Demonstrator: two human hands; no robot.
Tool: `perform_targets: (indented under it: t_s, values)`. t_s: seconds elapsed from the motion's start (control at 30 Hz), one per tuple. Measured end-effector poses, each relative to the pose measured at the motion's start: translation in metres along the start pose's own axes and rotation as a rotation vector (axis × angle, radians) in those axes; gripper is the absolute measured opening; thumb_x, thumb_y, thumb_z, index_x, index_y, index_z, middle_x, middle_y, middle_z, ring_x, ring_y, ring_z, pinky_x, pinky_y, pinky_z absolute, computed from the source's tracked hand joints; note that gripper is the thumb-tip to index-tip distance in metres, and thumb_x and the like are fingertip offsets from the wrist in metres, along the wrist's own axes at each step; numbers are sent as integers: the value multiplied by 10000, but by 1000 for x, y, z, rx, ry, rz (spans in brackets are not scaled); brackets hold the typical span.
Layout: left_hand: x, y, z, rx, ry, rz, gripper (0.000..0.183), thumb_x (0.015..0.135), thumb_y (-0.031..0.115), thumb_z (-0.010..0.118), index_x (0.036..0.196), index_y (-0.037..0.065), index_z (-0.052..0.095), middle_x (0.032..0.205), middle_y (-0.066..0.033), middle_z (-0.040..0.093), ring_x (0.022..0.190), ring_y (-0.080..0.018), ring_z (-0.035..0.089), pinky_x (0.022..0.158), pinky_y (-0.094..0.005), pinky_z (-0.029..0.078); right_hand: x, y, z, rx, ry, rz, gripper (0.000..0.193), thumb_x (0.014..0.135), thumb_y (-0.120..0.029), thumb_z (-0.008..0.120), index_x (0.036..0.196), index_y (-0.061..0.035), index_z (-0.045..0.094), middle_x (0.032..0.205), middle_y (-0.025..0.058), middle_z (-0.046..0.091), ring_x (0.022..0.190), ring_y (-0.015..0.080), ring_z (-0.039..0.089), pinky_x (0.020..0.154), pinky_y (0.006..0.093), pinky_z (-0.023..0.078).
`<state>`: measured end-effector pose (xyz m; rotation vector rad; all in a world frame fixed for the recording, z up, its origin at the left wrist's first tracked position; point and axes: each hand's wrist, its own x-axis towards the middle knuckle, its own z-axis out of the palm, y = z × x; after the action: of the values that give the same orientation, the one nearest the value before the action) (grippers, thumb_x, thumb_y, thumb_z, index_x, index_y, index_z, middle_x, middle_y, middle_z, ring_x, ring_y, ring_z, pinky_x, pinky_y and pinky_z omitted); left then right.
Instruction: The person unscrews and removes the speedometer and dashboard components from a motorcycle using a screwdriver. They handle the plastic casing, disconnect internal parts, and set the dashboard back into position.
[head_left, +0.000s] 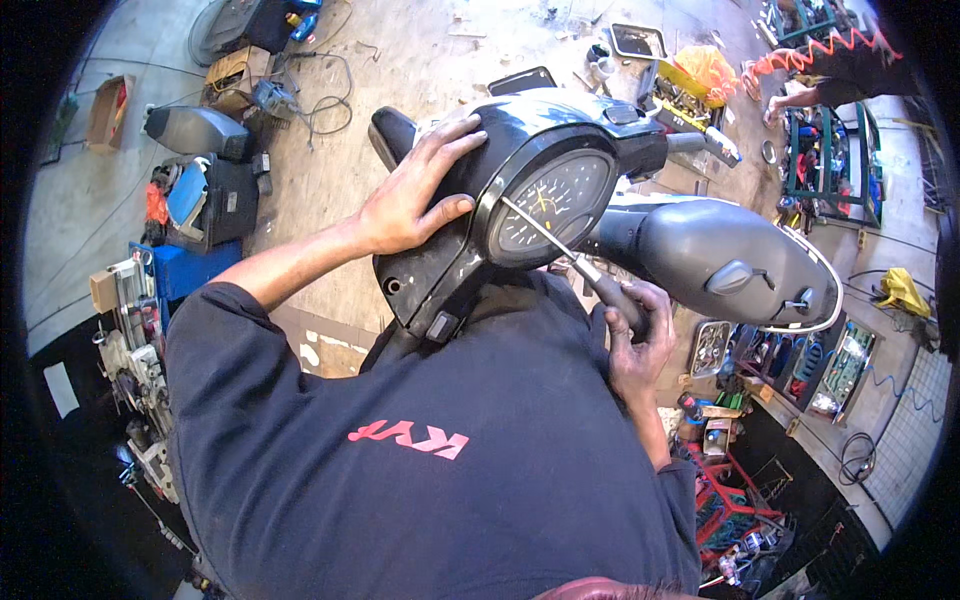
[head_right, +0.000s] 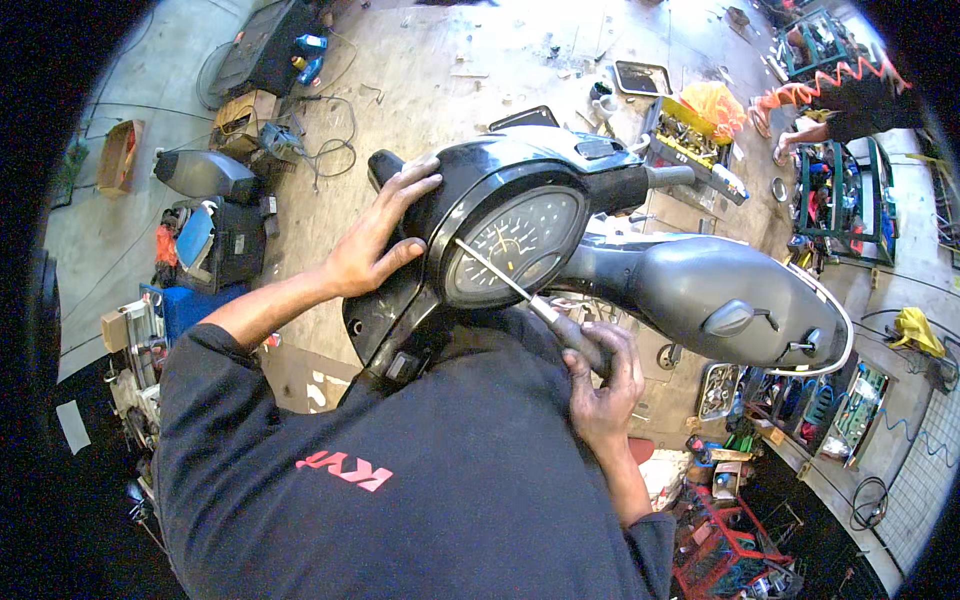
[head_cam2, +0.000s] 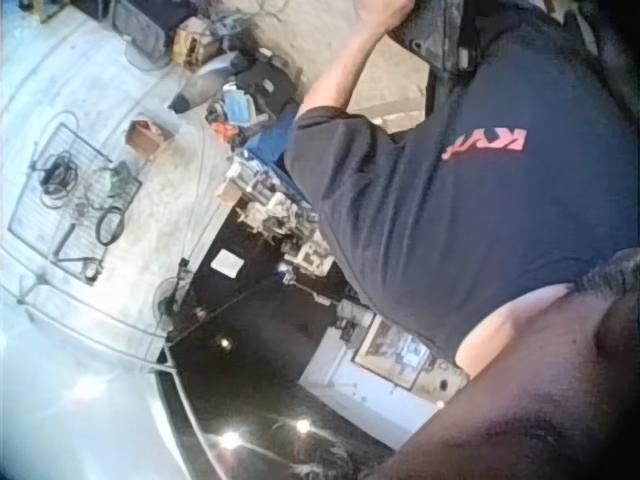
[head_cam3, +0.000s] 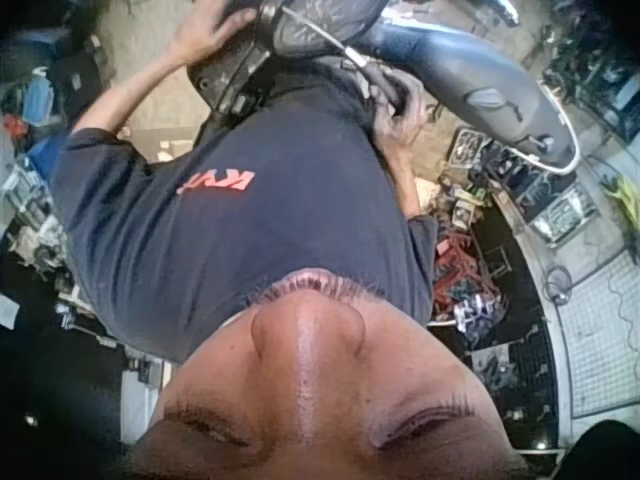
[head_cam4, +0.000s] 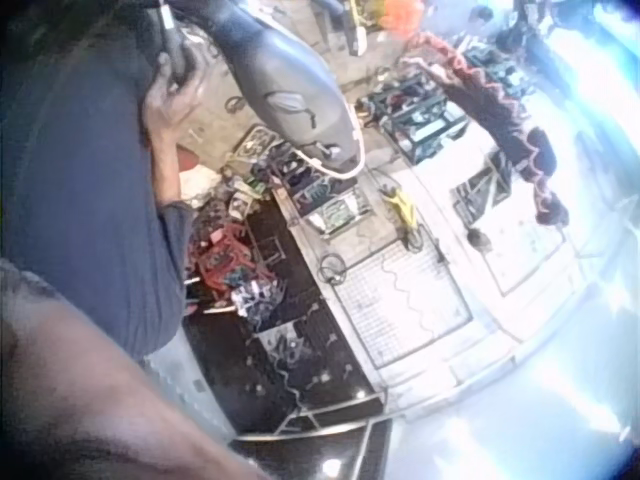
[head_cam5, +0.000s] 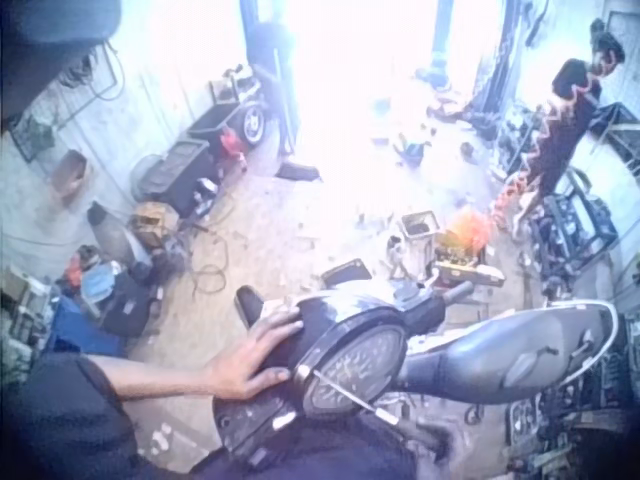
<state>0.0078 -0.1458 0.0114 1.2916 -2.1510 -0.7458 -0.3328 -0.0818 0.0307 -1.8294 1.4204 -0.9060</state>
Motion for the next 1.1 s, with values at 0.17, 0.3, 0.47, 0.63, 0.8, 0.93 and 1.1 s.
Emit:
perform_targets:
  t_s: [0.17,0.3,0.47,0.63,0.8,0.93,1.1]
  values:
    - [0,12,-4,53,1,-2,610,940,387,572,1408,38,393,1484,-209,346,1404,-386,293,1159,-497,227,-10,7,4,133,7,230,355,881,-223,714,1115,-5,561,1051,158,626,981,305,619,884,387,476]
    - [-11,17,6,142,181,-271,446,956,294,564,1302,27,477,1403,-181,455,1332,-350,409,1113,-433,311,-9,23,8,164,15,-2,422,814,-98,754,1158,-16,524,1083,156,581,1021,307,581,893,392,467]
    - [-24,19,15,68,168,-670,522,979,387,510,1349,26,433,1417,-210,425,1352,-372,378,1126,-436,292,-7,10,5,73,32,66,270,846,-83,716,1071,7,598,1116,170,582,1042,300,578,890,384,476]
    - [-37,31,11,-175,86,-885,941,848,516,677,1465,-13,203,1468,-282,293,1409,-380,271,1157,-438,248,-15,17,8,214,7,198,364,890,-178,689,1170,-1,537,1155,174,569,1069,297,567,923,393,455]
    - [-42,42,-12,-525,-50,-982,1248,671,464,862,1518,56,42,1507,-262,255,1413,-346,259,1164,-416,219,-3,15,5,148,-41,16,410,864,-142,711,1188,-21,492,1142,160,528,1088,292,528,964,400,420]
    - [-29,41,-22,-540,-190,-1018,1286,679,407,873,1524,55,-30,1521,-259,242,1420,-326,247,1171,-403,193,-6,20,1,162,-52,16,405,829,-89,731,1158,-28,502,1099,149,516,1058,293,520,966,405,414]
    - [-23,36,-22,-437,-256,-1004,1269,708,364,863,1516,27,-56,1524,-258,248,1427,-323,235,1179,-391,161,1,15,-1,25,-53,-62,333,842,-85,719,1124,-22,554,1058,153,571,1010,318,564,910,394,455]
